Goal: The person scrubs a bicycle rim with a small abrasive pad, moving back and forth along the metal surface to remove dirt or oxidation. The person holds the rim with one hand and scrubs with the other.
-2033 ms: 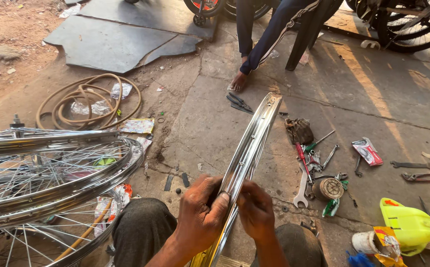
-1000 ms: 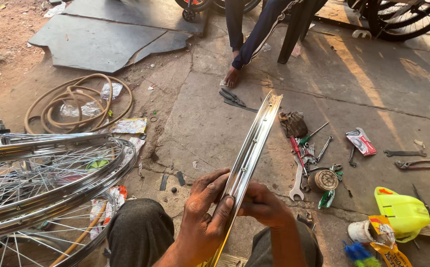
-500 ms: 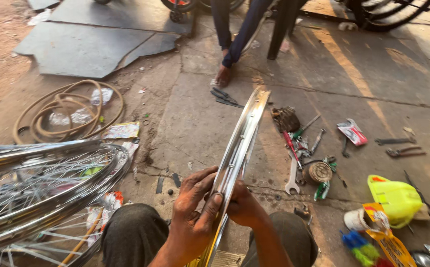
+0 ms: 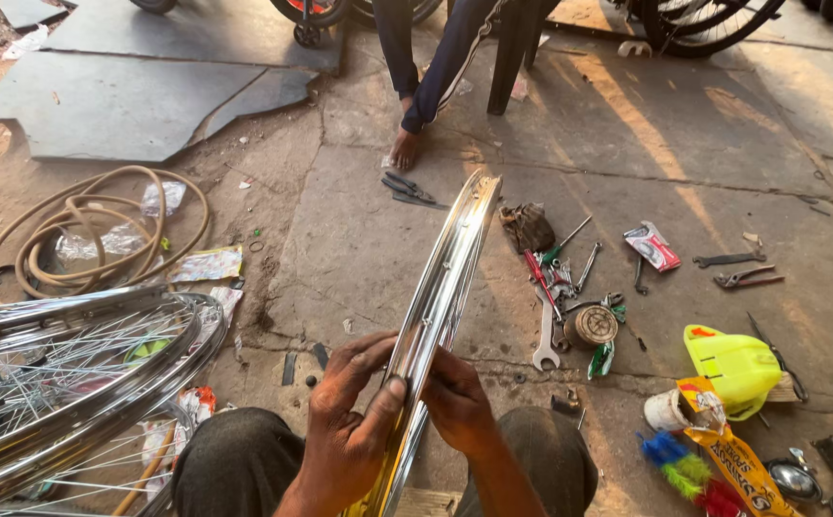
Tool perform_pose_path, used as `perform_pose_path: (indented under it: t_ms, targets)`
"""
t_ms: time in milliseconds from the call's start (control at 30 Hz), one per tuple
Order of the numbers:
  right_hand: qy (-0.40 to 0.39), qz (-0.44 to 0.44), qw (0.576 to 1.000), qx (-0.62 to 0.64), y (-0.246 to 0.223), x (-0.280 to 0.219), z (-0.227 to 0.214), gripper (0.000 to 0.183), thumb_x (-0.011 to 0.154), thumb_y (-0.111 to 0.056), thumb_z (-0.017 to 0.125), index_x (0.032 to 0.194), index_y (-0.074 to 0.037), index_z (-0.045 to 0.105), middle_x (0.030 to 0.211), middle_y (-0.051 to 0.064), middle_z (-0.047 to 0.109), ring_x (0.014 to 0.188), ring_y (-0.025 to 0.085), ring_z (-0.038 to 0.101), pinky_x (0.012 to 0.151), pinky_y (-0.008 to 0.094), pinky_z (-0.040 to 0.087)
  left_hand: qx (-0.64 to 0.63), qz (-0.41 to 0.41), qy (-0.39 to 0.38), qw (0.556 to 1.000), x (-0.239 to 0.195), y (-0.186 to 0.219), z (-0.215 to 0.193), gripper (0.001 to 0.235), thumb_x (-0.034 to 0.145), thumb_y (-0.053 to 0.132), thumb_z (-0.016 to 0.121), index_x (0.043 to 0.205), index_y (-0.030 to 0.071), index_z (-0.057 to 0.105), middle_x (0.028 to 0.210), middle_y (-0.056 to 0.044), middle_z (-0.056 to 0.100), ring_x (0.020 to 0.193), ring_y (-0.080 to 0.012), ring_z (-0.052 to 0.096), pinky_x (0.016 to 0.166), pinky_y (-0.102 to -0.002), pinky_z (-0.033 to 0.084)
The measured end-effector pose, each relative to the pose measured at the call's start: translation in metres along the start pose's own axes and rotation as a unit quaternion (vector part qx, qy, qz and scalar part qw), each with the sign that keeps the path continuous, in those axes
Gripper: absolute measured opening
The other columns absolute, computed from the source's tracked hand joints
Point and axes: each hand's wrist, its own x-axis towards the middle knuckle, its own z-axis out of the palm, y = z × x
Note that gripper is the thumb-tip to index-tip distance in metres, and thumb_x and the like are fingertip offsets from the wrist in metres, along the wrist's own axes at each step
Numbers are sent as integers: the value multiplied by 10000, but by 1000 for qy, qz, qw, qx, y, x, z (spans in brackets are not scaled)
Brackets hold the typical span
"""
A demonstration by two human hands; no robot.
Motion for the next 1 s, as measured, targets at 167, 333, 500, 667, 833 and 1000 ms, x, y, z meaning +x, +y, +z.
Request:
perform_pose_path:
  t_ms: [167,333,500,667,833,1000]
  targets:
    - [36,-44,961,-270,-20,8,39,445,879,28,682,1311,1,575,1161,79,680,1124,188,639,963,360,546,1,-14,6,1000,4,1,-2,341,940,129,649,1256,16,707,1270,-166,700,1222,-301,658,1005,-423,521]
    - [102,-230,796,-550,-33,23,68,253,864,-54,767,1091,-47,657,1017,63,680,925,171,714,784,305,601,15,12,13,1000,4,4,6,335,929,107,634,1239,1,706,1271,-169,704,1213,-304,668,1009,-419,521]
    - [205,-325,715,-585,-19,30,76,203,831,-125,795,974,-42,678,946,73,633,758,158,659,616,286,523,47,42,23,998,6,4,5,293,918,106,655,1177,-18,712,1251,-183,720,1189,-322,673,1011,-428,510]
    - [103,-246,837,-478,-15,25,49,223,867,-100,777,1060,-42,682,1022,56,699,828,127,696,683,278,561,29,64,12,997,3,11,-1,350,856,73,623,1183,-26,698,1244,-187,701,1164,-330,679,1007,-432,530]
    - [103,-145,906,-383,-7,4,23,214,871,-35,728,1082,-37,691,989,20,668,842,72,625,722,249,514,37,95,10,995,-3,7,-3,417,798,40,596,1202,-36,668,1255,-193,695,1209,-345,662,1051,-441,519]
    - [80,-146,933,-318,3,5,21,258,901,15,721,1143,-33,644,1066,25,661,950,89,662,802,273,568,27,82,4,996,-7,-6,-3,436,782,36,594,1201,-34,689,1216,-188,706,1180,-326,682,1031,-439,532]
